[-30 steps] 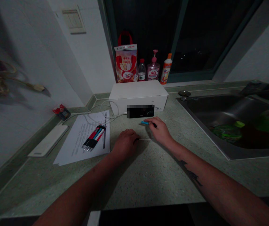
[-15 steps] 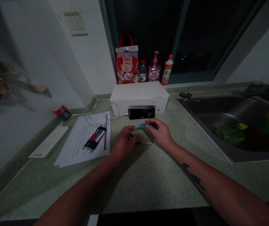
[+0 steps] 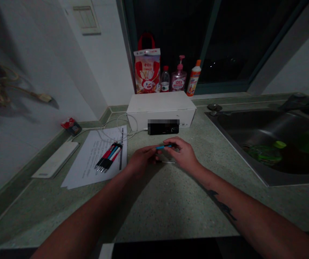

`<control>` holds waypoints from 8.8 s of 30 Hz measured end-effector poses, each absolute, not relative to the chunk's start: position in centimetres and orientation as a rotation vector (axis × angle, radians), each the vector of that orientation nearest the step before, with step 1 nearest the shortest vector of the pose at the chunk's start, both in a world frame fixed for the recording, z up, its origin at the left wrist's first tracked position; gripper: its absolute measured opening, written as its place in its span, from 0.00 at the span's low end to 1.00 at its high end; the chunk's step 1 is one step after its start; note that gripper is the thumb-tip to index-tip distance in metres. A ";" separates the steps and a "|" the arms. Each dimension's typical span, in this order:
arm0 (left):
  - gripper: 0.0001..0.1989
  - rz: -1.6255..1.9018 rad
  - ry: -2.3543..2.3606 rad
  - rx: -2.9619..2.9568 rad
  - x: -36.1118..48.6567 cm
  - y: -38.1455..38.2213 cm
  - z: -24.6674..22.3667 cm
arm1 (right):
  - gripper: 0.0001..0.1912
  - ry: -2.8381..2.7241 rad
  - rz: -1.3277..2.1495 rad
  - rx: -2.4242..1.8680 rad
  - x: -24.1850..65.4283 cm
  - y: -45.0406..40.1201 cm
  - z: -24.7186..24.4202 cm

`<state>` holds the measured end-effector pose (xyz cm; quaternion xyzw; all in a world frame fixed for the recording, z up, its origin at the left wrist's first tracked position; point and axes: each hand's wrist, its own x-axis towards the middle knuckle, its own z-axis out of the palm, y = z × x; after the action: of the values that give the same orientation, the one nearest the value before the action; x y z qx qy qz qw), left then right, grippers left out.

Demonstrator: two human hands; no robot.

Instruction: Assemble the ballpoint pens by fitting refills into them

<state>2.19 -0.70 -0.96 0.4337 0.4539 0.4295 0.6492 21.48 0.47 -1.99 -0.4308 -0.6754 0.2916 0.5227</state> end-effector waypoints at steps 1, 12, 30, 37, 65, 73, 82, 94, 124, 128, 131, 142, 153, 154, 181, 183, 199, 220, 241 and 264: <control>0.16 0.964 1.028 0.986 2.2 -0.7 -0.9 | 0.08 -1.618 0.679 -1.026 21.5 0.4 -1.9; 0.15 0.876 1.005 1.004 2.3 -0.7 -1.4 | 0.15 -1.529 0.741 -1.022 21.3 0.1 -1.6; 0.11 1.002 1.477 1.582 1.1 0.5 -1.4 | 0.07 -1.609 0.698 -1.277 22.3 2.0 -3.4; 0.05 0.810 1.603 2.078 1.2 0.8 -2.2 | 0.07 -1.817 0.407 -1.283 23.0 2.2 -3.2; 0.07 0.596 1.589 2.369 1.4 1.7 -2.4 | 0.08 -1.929 0.298 -1.380 23.0 2.3 -3.0; 0.07 0.607 1.588 2.395 1.9 1.8 -2.8 | 0.10 -2.309 -0.007 -1.487 22.3 2.0 -2.1; 0.06 0.643 1.618 2.325 2.0 1.4 -2.5 | 0.08 -2.318 0.043 -1.465 22.2 1.8 -2.5; 0.04 0.409 1.182 2.675 1.6 -0.9 -0.5 | 0.10 -2.266 0.095 -1.293 22.5 1.1 -1.8; 0.11 0.611 1.560 2.459 0.3 0.3 -0.2 | 0.09 -2.278 0.101 -1.309 22.4 0.4 -1.5; 0.11 0.587 1.644 2.449 -0.3 0.9 -0.5 | 0.09 -2.233 0.070 -1.390 22.5 0.3 -1.2; 0.11 0.537 1.693 2.448 -0.7 1.3 -0.8 | 0.08 -2.264 0.104 -1.357 22.4 0.2 -1.1; 0.10 0.440 1.706 2.437 -0.1 1.5 -1.6 | 0.06 -2.436 0.156 -1.245 22.1 -0.3 -1.2; 0.08 0.503 1.729 2.366 -0.3 1.6 -1.4 | 0.04 -2.418 0.177 -1.249 22.0 -0.2 -1.5; 0.09 0.581 1.720 2.313 -0.3 1.6 -1.3 | 0.04 -2.401 0.186 -1.246 22.0 -0.2 -1.4; 0.09 0.971 1.437 1.842 1.4 -0.5 -0.3 | 0.10 -2.045 0.352 -1.227 22.2 0.1 -1.3; 0.10 0.979 1.430 1.862 1.4 -0.6 -0.4 | 0.11 -2.019 0.377 -1.229 22.2 0.2 -1.5; 0.08 0.973 1.445 1.836 1.7 -0.6 -0.6 | 0.01 -1.944 0.545 -1.156 21.8 0.3 -2.1; 0.09 0.920 1.433 2.047 1.7 -0.6 -0.7 | 0.14 -1.930 0.690 -1.181 21.6 0.3 -2.2; 0.09 0.952 1.423 1.900 1.5 -0.5 -0.9 | 0.07 -1.945 0.672 -1.217 21.5 -0.1 -2.0; 0.08 0.958 1.398 1.842 1.6 -0.5 -0.5 | 0.07 -1.969 0.595 -1.157 21.5 -0.1 -1.9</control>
<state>1.58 -0.49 -0.46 0.6988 0.5303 0.3634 0.3137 21.50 -0.09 -1.91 -0.4532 -0.7715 0.2329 0.3811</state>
